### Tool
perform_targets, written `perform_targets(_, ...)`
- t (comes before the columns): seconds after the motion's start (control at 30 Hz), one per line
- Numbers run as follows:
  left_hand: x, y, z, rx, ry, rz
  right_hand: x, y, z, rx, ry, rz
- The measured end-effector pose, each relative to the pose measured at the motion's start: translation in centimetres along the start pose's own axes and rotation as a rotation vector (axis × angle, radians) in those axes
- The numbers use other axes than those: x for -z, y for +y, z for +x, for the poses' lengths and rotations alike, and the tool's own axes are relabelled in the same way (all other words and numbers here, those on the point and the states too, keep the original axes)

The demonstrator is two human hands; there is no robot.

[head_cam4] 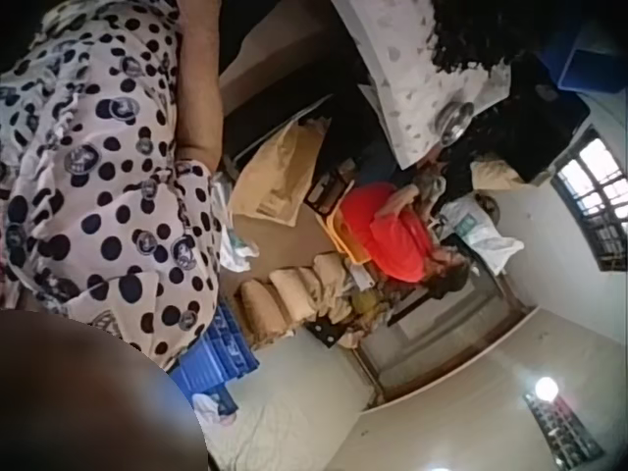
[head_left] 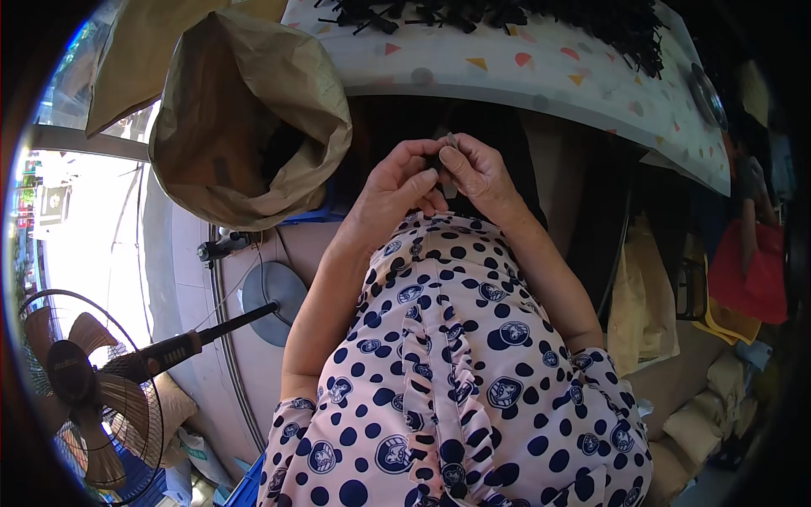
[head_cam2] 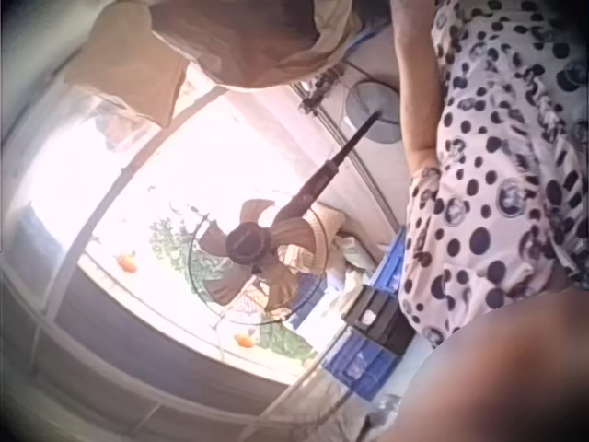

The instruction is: Sorting and packaging small black plastic parts from a table into a paper bag.

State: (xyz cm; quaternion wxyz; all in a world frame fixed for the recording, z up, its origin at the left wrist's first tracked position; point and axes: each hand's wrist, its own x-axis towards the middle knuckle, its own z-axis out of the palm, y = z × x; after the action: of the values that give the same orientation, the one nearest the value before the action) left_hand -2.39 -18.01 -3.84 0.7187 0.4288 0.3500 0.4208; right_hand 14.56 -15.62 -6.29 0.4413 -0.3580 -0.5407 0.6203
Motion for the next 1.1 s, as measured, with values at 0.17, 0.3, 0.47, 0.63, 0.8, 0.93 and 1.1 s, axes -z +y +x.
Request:
perform_targets(0.17,-1.3,0.4,0.0,-0.103,0.103,0.533,-0.3,0.6,0.0,0.187,0.100,-0.276)
perform_targets(0.3,-0.9,-0.8,0.0,-0.292,0.269,0.647,-1.6,-1.2,-1.3,-0.090,0.073,0.096)
perform_targets(0.47,-0.5,-1.9,0.2,-0.364,0.313,0.689,-2.6,-0.8,-1.7,-0.144,0.024,0.151)
perform_targets(0.63,-0.2,-2.5,0.6,-0.388,0.335,0.727,-2.6,0.1,-1.2,-0.121,0.042,0.130)
perform_targets(0.8,-1.9,0.0,0.8,-0.449,0.355,0.789,-2.4,-2.3,-0.6,-0.163,0.039,0.165)
perform_targets(0.93,-1.9,1.5,0.9,-0.531,0.376,0.882,-2.6,-4.0,0.2,-0.229,0.009,0.209)
perform_targets(1.1,-0.4,2.9,1.1,-0.532,0.392,0.976,-2.1,-4.5,2.6,-0.217,-0.109,-0.032)
